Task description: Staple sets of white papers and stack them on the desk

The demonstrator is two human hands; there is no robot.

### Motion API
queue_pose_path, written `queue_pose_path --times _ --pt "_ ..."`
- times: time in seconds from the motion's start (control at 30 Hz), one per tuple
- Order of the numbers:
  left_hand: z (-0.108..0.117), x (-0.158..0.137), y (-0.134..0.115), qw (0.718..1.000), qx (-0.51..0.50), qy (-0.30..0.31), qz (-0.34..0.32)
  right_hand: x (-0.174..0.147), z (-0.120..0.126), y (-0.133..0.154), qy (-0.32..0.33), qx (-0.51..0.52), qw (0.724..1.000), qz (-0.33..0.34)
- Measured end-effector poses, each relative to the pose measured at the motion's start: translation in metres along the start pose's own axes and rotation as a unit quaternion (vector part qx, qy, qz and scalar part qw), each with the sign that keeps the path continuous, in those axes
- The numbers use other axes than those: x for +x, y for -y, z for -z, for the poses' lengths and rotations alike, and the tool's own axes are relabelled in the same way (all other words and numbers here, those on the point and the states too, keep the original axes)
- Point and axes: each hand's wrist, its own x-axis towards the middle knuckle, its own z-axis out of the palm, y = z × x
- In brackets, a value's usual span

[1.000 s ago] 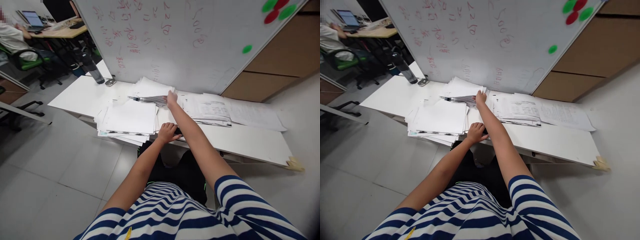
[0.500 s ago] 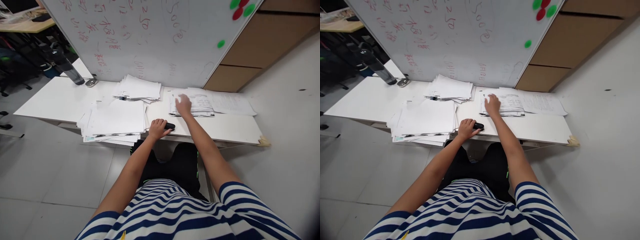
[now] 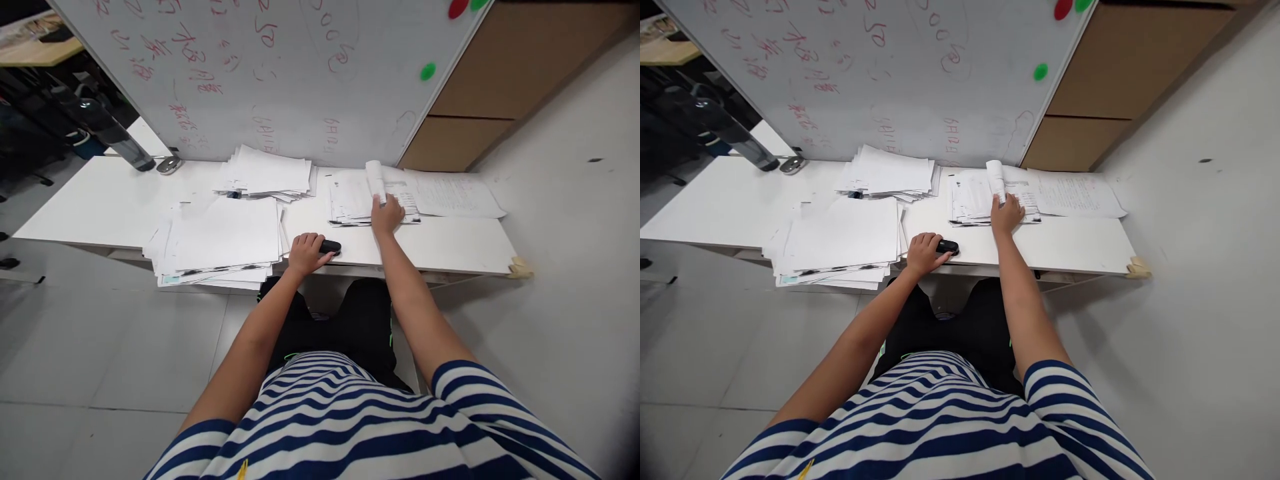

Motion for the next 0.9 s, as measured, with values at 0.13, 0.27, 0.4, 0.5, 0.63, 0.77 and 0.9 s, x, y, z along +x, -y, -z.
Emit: queue_pose_path --times 0.13,0.27,0.4,0.5,0.63,0.77,0.9 --pt "0.0027 0.0004 -0.0015 1.0 -0.001 0.007 0.005 0.0021 0.0006 -0.003 -0.017 0.018 1.0 -0.012" --pt "0.0024 0.0007 -0.0017 1.0 0.004 0.002 0.001 0.002 -0.0004 -0.0032 -0.021 0.026 0.999 -0.015" --pt "0.0009 0.0008 -0.0015 1.0 0.005 -0.001 0.001 0.0025 0.001 -0.0018 -0.02 0.03 0.999 -0.022" --pt "0.0006 0.0007 -0.0011 1.0 0.001 0.003 0.004 0.0027 0.0025 -0.0016 -0.017 0.031 0.999 -0.018" --pt "0.0002 0.0005 0.0001 1.0 0.002 0.004 0.0 0.0036 0.0025 -0.0028 -0.019 0.033 0.999 -0.021" --pt "-0.0012 0.0006 0.0007 1.0 0.003 0.007 -0.003 0.0039 0.0027 -0.0034 -0.016 0.037 0.999 -0.025" --pt "-0.0024 0.0006 0.0006 1.0 -0.001 0.01 0.004 0.0047 0.0025 -0.0052 -0.023 0.042 0.999 -0.024"
